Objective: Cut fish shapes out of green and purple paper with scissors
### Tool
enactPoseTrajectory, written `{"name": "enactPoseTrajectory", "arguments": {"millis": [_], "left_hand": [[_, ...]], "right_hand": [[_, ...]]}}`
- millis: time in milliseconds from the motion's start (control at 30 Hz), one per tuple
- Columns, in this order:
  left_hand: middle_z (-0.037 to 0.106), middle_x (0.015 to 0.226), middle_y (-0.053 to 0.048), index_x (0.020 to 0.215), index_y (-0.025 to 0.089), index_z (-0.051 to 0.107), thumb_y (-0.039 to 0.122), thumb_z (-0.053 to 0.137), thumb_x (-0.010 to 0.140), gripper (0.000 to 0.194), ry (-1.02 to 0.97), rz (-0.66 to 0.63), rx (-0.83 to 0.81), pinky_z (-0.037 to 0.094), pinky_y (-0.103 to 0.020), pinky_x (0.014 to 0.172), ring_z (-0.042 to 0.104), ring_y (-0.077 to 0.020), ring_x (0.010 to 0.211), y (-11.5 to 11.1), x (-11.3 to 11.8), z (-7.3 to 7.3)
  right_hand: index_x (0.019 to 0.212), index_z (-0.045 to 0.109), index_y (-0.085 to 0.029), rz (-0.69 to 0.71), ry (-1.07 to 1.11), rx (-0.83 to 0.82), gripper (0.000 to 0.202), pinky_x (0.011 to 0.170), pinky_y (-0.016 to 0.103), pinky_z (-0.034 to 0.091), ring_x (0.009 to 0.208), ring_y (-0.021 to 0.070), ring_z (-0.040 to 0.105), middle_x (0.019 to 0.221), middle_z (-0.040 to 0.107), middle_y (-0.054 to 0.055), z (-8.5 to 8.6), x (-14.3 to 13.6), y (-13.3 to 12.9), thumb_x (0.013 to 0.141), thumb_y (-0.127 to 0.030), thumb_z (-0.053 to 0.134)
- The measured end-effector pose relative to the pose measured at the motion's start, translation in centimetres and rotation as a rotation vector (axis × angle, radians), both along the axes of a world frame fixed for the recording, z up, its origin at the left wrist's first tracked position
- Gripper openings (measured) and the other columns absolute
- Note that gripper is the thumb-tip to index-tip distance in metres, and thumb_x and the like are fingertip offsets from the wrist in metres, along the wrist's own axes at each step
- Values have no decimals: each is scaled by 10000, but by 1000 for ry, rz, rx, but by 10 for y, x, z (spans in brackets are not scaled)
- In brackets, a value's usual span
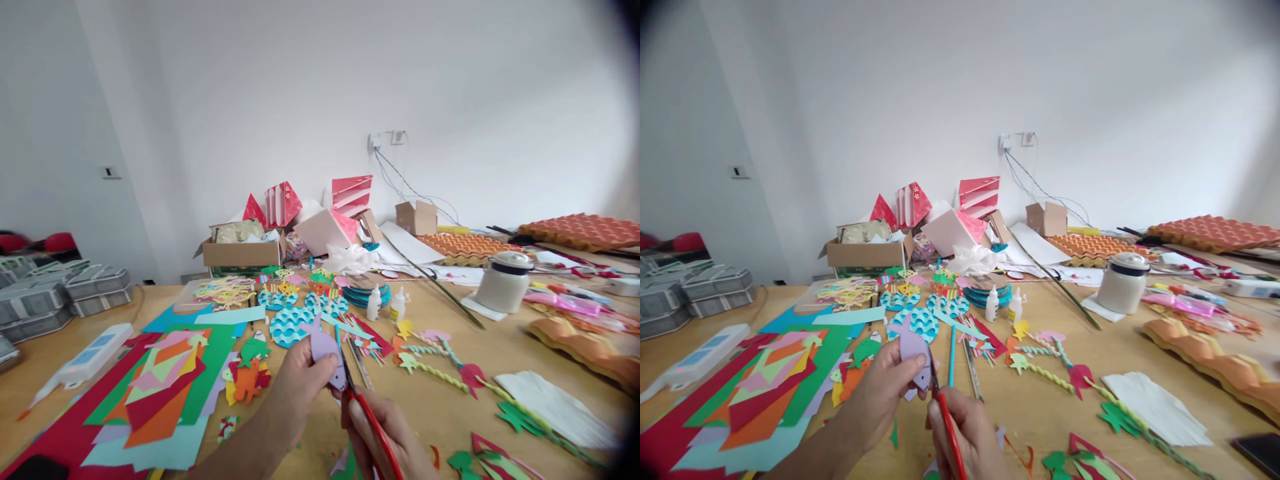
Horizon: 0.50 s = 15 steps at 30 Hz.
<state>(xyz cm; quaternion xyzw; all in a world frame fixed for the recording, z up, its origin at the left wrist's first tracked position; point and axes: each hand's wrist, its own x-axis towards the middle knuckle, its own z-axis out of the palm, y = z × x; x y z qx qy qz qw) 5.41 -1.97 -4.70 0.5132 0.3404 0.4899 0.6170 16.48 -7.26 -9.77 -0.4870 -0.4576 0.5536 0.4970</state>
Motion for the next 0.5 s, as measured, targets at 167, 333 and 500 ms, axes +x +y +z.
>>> {"name": "enactPoseTrajectory", "arguments": {"millis": [167, 333, 500], "left_hand": [[502, 470, 36, 593, 151, 513, 225, 531, 654, 98, 10, 9, 5, 386, -199, 443, 457, -84, 438, -1, 0, 1], [492, 461, 42, 598, 153, 518, 219, 548, 650, 90, 11, 21, -6, 363, -195, 431, 452, -82, 425, -2, 0, 1], [473, 456, 48, 601, 157, 509, 216, 544, 652, 86, 25, 24, -2, 352, -195, 433, 451, -86, 426, -2, 1, 1]], "right_hand": [[719, 509, -182, 50, -77, 26, 486, 454, 191, 324, 463, 91, 378, 510, 400, -69, -2, 3, -1, 705, -667, 474], [827, 473, -176, 122, -144, 90, 486, 540, 245, 378, 528, 123, 431, 584, 447, -42, 2, 6, -2, 765, -652, 396], [803, 487, -182, 106, -177, 80, 482, 556, 257, 383, 526, 131, 429, 555, 435, -47, 4, 6, -4, 768, -652, 390]]}}
